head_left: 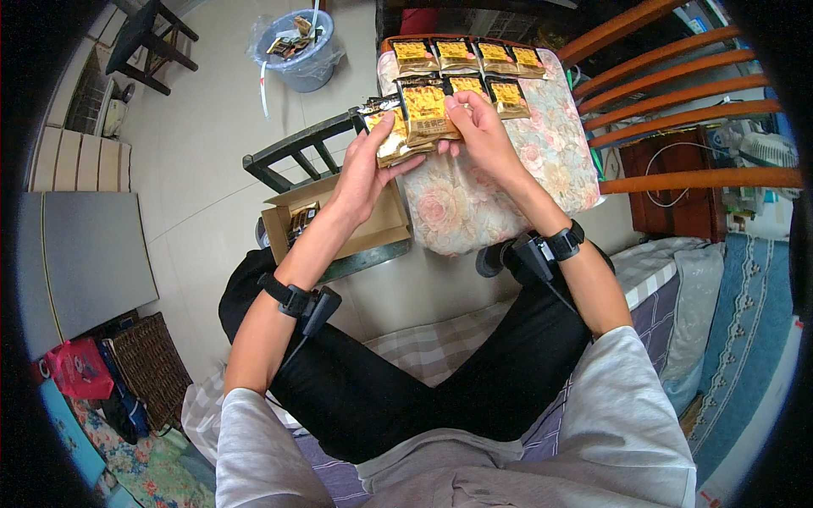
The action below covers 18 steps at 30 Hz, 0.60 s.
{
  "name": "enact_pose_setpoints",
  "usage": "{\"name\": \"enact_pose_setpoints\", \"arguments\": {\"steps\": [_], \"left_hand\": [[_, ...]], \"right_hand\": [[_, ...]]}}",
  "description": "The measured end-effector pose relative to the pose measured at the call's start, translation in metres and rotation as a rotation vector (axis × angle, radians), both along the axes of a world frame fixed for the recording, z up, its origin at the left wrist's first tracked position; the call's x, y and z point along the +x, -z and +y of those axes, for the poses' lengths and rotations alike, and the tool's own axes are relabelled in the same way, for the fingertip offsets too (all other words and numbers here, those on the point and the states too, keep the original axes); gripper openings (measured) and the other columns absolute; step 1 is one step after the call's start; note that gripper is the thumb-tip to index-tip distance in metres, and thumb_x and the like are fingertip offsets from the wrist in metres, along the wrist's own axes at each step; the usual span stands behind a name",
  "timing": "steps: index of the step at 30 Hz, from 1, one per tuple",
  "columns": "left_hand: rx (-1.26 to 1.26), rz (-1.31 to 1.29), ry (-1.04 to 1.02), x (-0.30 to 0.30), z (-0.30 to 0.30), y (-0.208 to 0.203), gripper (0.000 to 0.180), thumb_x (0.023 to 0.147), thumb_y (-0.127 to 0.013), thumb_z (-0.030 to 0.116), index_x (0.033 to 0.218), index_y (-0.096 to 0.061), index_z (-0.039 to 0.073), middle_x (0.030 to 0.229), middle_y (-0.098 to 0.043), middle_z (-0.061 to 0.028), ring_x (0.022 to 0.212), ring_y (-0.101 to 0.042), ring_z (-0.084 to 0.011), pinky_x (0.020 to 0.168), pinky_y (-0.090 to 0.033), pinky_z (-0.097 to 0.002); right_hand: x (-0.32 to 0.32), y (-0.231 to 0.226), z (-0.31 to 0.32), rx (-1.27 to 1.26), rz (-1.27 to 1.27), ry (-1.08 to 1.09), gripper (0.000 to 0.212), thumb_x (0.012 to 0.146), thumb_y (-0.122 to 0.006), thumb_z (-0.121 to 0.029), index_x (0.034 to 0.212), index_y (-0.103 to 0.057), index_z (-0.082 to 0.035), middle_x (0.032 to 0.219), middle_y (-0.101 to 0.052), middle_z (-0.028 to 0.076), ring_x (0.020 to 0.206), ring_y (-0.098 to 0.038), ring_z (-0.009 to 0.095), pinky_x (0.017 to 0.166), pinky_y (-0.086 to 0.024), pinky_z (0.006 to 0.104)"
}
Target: The person organizes packets of food by taking them out of a box and arranging them in rows on a cushion, and then places some back into the box.
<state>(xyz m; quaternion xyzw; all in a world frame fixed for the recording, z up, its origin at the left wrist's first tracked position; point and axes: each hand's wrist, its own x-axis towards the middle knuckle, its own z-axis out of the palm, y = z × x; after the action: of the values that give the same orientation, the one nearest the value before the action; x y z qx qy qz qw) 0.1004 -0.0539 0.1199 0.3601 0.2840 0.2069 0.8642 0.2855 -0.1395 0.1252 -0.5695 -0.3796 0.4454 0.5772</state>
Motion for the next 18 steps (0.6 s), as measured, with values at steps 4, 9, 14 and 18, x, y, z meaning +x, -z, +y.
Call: {"name": "enact_pose_setpoints", "arguments": {"steps": [4, 9, 14, 18], "left_hand": [[0.076, 0.032, -0.014, 0.002, -0.004, 0.0, 0.05, 0.104, -0.049, 0.04, 0.136, -0.048, 0.001, 0.131, -0.06, -0.0122, 0.119, -0.061, -0.0221, 0.1, -0.055, -0.0436], [0.117, 0.084, -0.011, 0.0, -0.007, 0.001, 0.048, 0.103, -0.054, 0.038, 0.132, -0.05, 0.001, 0.126, -0.063, -0.0111, 0.113, -0.064, -0.0215, 0.097, -0.057, -0.0438], [0.154, 0.105, 0.003, 0.002, -0.011, -0.007, 0.047, 0.102, -0.055, 0.038, 0.129, -0.051, -0.001, 0.122, -0.064, -0.0117, 0.11, -0.065, -0.0204, 0.099, -0.056, -0.0446], [0.214, 0.151, 0.006, -0.004, -0.01, -0.011, 0.047, 0.102, -0.055, 0.038, 0.129, -0.051, 0.0, 0.121, -0.064, -0.0111, 0.11, -0.065, -0.0196, 0.098, -0.056, -0.0438]], "right_hand": [[0.005, -0.006, -0.003, -0.033, 0.032, -0.03, 0.039, 0.098, -0.066, -0.027, 0.12, -0.051, 0.002, 0.083, -0.068, 0.005, 0.064, -0.061, 0.008, 0.054, -0.045, 0.0208], [0.037, -0.014, -0.006, -0.077, 0.028, 0.116, 0.047, 0.096, -0.069, -0.024, 0.13, -0.051, 0.005, 0.089, -0.069, 0.005, 0.069, -0.062, 0.008, 0.059, -0.048, 0.021], [0.132, 0.006, -0.03, -0.024, -0.005, 0.48, 0.04, 0.099, -0.063, -0.021, 0.132, -0.054, 0.001, 0.085, -0.067, 0.003, 0.067, -0.057, 0.007, 0.061, -0.046, 0.0216], [0.164, 0.014, -0.053, -0.273, -0.213, 0.625, 0.04, 0.1, -0.061, -0.021, 0.133, -0.055, 0.001, 0.088, -0.067, 0.002, 0.07, -0.059, 0.007, 0.063, -0.046, 0.0235]]}}
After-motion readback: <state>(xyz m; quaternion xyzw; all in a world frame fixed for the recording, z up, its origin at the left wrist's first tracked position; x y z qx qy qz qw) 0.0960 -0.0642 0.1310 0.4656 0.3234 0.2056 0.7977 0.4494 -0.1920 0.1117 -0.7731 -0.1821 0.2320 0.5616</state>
